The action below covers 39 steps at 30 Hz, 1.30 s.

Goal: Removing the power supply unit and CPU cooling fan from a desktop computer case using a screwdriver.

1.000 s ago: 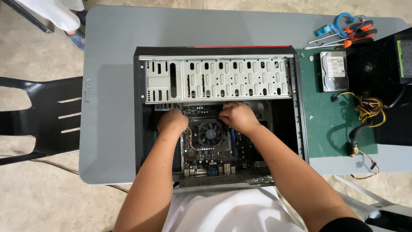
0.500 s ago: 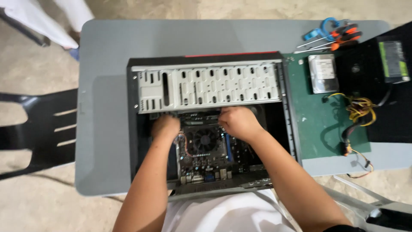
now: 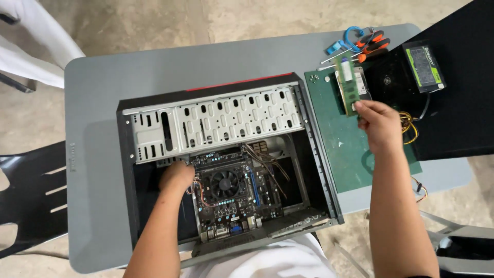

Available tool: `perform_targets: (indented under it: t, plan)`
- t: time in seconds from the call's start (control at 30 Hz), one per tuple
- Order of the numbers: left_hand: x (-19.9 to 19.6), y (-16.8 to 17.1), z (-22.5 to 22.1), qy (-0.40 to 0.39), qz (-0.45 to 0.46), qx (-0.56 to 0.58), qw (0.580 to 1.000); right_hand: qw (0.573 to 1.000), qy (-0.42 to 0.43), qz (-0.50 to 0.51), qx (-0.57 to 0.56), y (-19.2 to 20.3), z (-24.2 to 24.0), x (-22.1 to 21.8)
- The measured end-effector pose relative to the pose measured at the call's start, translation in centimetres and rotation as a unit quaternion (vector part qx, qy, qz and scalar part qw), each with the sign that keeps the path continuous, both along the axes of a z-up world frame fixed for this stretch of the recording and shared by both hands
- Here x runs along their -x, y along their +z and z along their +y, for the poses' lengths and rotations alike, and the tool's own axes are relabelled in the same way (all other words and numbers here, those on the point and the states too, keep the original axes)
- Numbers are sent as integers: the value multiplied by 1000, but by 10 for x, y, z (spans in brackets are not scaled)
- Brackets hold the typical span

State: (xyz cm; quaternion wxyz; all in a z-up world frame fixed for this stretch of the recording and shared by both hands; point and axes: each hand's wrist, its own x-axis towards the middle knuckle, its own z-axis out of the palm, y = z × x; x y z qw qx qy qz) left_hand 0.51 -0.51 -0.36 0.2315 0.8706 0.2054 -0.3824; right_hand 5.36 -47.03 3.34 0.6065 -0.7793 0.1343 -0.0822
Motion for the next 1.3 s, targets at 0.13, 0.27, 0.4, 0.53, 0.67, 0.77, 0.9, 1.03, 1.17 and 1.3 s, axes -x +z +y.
perform_targets:
  t: [0.13, 0.27, 0.4, 0.53, 0.67, 0.77, 0.9, 1.03, 1.17, 1.3]
  plan:
    - [3, 16, -4, 6, -2, -3, 1000, 984, -144, 104, 13, -87, -45, -14]
    - [2, 26, -6, 14, -4, 12, 1000, 970, -162, 177, 30, -110, -50, -21]
    - [3, 32, -9, 14, -4, 5, 1000, 906, -127, 151, 374, -159, -74, -49]
    - [2, 14, -1, 20, -7, 4, 1000, 744, -77, 104, 655, -141, -40, -54]
    - [2, 30, -6, 16, 0, 6, 1000, 698, 0, 62, 714, -151, -33, -52]
    - [2, 30, -5, 19, 1, 3, 1000, 682, 4, 25, 731, -161, -33, -53]
    - [3, 28, -5, 21, 2, 3, 1000, 748, -77, 117, 649, -159, -36, -64]
    - [3, 34, -10, 14, 1, -5, 1000, 853, -124, 186, 471, -165, -63, -68]
    - [1, 28, -7, 17, -6, 2, 1000, 830, -92, 222, 504, -163, -58, -63]
    - [1, 26, -5, 16, -9, 2, 1000, 817, -59, 252, 515, -134, -29, -47]
